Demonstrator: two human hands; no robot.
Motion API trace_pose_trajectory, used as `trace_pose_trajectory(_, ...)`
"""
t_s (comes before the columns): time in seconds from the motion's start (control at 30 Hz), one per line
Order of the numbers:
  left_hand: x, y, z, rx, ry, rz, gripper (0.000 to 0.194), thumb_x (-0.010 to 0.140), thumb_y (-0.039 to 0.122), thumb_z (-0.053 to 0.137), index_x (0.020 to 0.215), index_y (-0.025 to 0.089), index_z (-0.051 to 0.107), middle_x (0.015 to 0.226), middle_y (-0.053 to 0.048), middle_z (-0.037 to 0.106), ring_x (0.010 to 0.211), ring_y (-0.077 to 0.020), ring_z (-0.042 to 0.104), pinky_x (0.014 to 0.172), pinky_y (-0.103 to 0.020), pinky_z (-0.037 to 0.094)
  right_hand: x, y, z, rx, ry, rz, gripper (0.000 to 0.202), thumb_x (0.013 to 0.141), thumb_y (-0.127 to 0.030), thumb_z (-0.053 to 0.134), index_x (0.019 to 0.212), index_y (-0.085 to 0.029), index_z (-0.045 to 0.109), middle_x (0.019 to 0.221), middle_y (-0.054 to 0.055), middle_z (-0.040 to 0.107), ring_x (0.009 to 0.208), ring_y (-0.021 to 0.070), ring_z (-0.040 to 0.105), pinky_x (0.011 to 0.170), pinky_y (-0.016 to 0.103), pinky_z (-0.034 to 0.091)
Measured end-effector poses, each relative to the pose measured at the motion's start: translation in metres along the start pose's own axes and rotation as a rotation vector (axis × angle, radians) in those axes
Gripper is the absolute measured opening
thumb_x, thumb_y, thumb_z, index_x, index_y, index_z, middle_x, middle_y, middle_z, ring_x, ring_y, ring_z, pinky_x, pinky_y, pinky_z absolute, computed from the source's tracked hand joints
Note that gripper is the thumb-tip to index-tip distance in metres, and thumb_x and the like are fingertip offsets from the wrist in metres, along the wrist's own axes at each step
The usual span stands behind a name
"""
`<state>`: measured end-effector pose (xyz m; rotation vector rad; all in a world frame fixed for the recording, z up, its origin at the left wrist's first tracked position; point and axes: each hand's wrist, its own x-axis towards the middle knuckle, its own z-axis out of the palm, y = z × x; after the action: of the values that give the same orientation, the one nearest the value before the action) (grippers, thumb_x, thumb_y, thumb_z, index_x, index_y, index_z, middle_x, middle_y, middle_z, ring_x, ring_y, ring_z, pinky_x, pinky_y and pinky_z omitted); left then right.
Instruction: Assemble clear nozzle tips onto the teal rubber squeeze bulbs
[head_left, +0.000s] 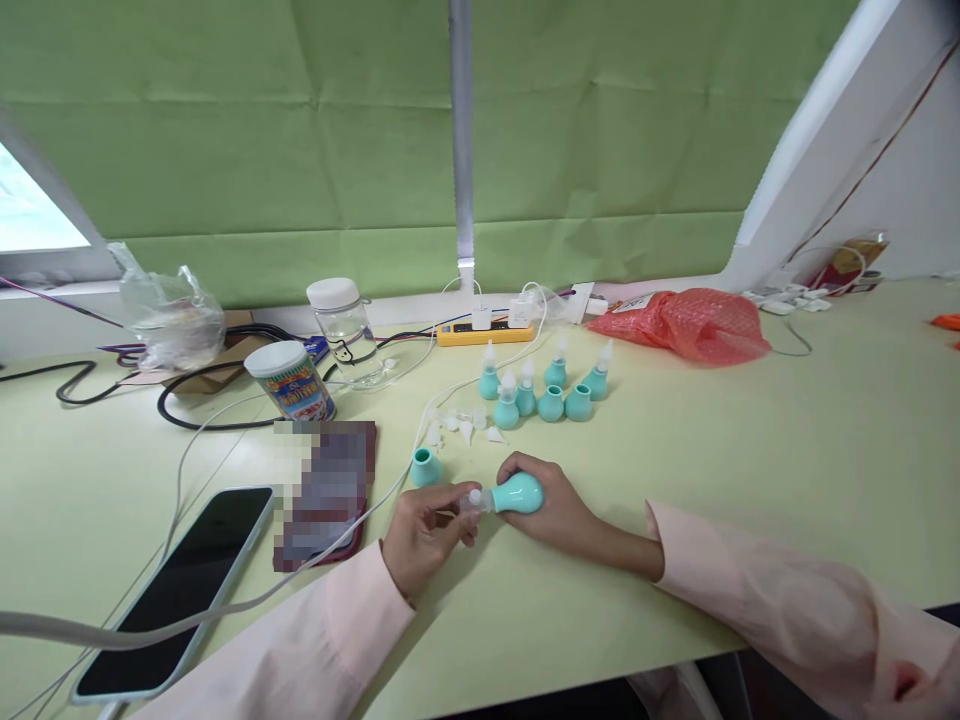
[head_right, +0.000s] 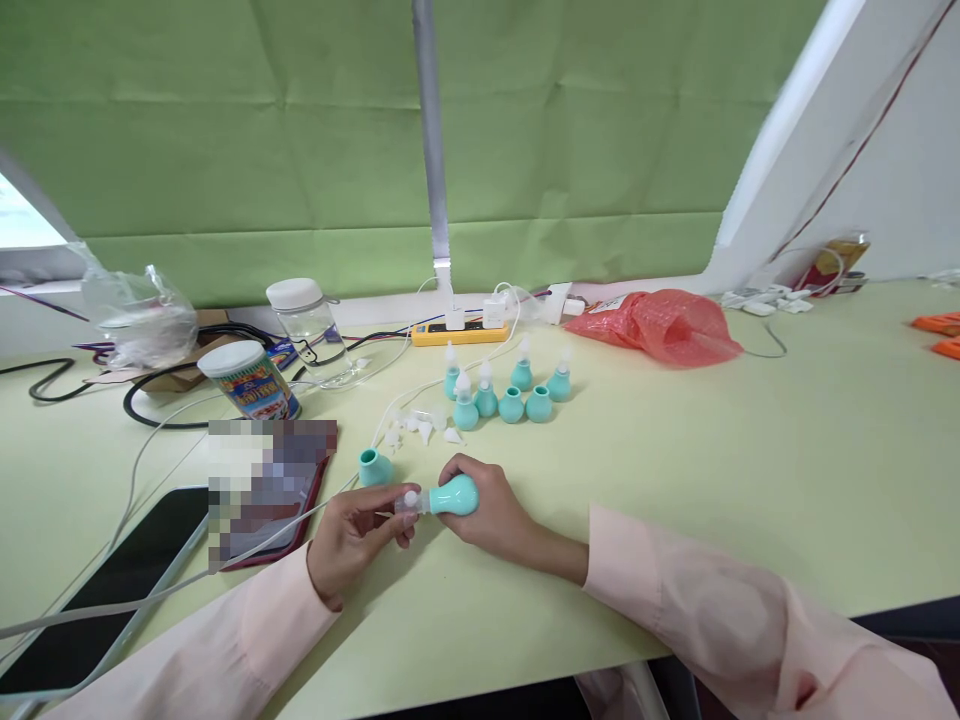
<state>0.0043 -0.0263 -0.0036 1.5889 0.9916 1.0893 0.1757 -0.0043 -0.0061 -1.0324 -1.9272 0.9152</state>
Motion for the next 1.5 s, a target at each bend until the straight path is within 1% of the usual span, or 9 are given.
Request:
trace_pose_trajectory(0.3, -0.006, -0.007, -0.004, 0.336, -0.025, 0.286, 0.024, 0.076, 0.018, 0.050, 0.097, 0.013, 0.060, 0.071, -0.007, 0.059, 0.053, -0.0115, 0.055, 0.049, -0.023, 0.050, 0.006, -0.003, -0.004, 0.265, -0.283, 0.470, 0.025, 0.053, -0.020, 0.063, 0.070, -0.019, 0.044, 0.047, -0.010, 0.036, 0.033, 0.0029, 0.029, 0.027, 0.015, 0.024)
trace_pose_trajectory(0.73, -0.006, -0.009, -0.003, 0.520, -0.071, 0.683, 0.038, 0.075, 0.003, 0.046, 0.109, 0.019, 0.049, 0.083, -0.009, 0.058, 0.069, -0.0136, 0.057, 0.056, -0.022, 0.046, 0.011, -0.007, -0.015, 0.425, -0.531, 0.643, 0.028, 0.050, -0.017, 0.068, 0.064, -0.018, 0.044, 0.040, -0.012, 0.035, 0.031, 0.0003, 0.025, 0.025, 0.012, 0.016)
trace_pose_trajectory(0.87, -0.006, -0.002, -0.004, 0.387, -0.046, 0.482, 0.021, 0.071, 0.011, 0.055, 0.091, 0.016, 0.060, 0.075, -0.007, 0.061, 0.062, -0.0135, 0.056, 0.052, -0.023, 0.047, 0.008, -0.009, -0.011, 0.559, -0.542, 0.633, 0.032, 0.050, -0.016, 0.070, 0.070, -0.017, 0.044, 0.045, -0.011, 0.038, 0.032, -0.0004, 0.026, 0.027, 0.011, 0.018)
trace_pose_trajectory(0.97, -0.005, 0.003, -0.004, 0.130, 0.008, 0.176, 0.019, 0.064, 0.021, 0.064, 0.082, 0.013, 0.062, 0.070, -0.006, 0.063, 0.057, -0.0138, 0.056, 0.047, -0.023, 0.047, 0.007, -0.011, -0.010, 0.673, -0.600, 0.555, 0.043, 0.054, -0.024, 0.071, 0.087, -0.020, 0.045, 0.058, -0.007, 0.047, 0.038, 0.0016, 0.037, 0.032, 0.013, 0.031)
trace_pose_trajectory(1.03, -0.004, 0.004, -0.004, 0.011, 0.061, 0.057, 0.022, 0.061, 0.024, 0.067, 0.080, 0.013, 0.063, 0.069, -0.006, 0.063, 0.055, -0.0132, 0.055, 0.046, -0.023, 0.046, 0.009, -0.009, -0.012, 0.691, -0.548, 0.416, 0.045, 0.061, -0.037, 0.065, 0.096, -0.020, 0.043, 0.073, -0.002, 0.053, 0.046, 0.0058, 0.047, 0.040, 0.019, 0.041)
trace_pose_trajectory(1.2, -0.001, 0.004, -0.005, 0.029, 0.181, 0.109, 0.019, 0.060, 0.024, 0.068, 0.076, 0.015, 0.066, 0.064, -0.002, 0.058, 0.057, -0.0113, 0.050, 0.048, -0.022, 0.042, 0.021, 0.006, -0.023, 0.400, -0.165, 0.060, 0.036, 0.074, -0.046, 0.047, 0.097, -0.017, 0.050, 0.095, 0.006, 0.054, 0.076, 0.0140, 0.054, 0.059, 0.025, 0.046)
trace_pose_trajectory(1.3, -0.002, 0.003, -0.005, 0.128, 0.194, 0.135, 0.017, 0.063, 0.025, 0.066, 0.076, 0.015, 0.066, 0.060, 0.000, 0.052, 0.055, -0.0099, 0.046, 0.048, -0.022, 0.039, 0.026, 0.021, -0.023, -0.073, -0.047, 0.013, 0.034, 0.078, -0.040, 0.044, 0.101, -0.017, 0.052, 0.086, 0.006, 0.058, 0.065, 0.0119, 0.053, 0.054, 0.023, 0.043)
trace_pose_trajectory(1.4, -0.005, 0.003, -0.003, 0.299, 0.186, 0.277, 0.018, 0.061, 0.025, 0.068, 0.077, 0.015, 0.065, 0.056, 0.002, 0.046, 0.050, -0.0083, 0.042, 0.048, -0.022, 0.037, 0.031, 0.037, -0.018, -0.583, 0.039, 0.010, 0.031, 0.076, -0.036, 0.048, 0.099, -0.017, 0.058, 0.061, 0.002, 0.058, 0.056, 0.0127, 0.052, 0.055, 0.024, 0.039)
trace_pose_trajectory(1.5, -0.006, 0.003, -0.003, 0.409, 0.159, 0.408, 0.022, 0.062, 0.026, 0.068, 0.081, 0.016, 0.065, 0.061, 0.001, 0.046, 0.053, -0.0093, 0.043, 0.049, -0.023, 0.038, 0.038, 0.049, -0.014, -0.696, 0.060, 0.053, 0.031, 0.074, -0.036, 0.050, 0.097, -0.019, 0.061, 0.053, 0.002, 0.056, 0.057, 0.0168, 0.054, 0.054, 0.025, 0.036)
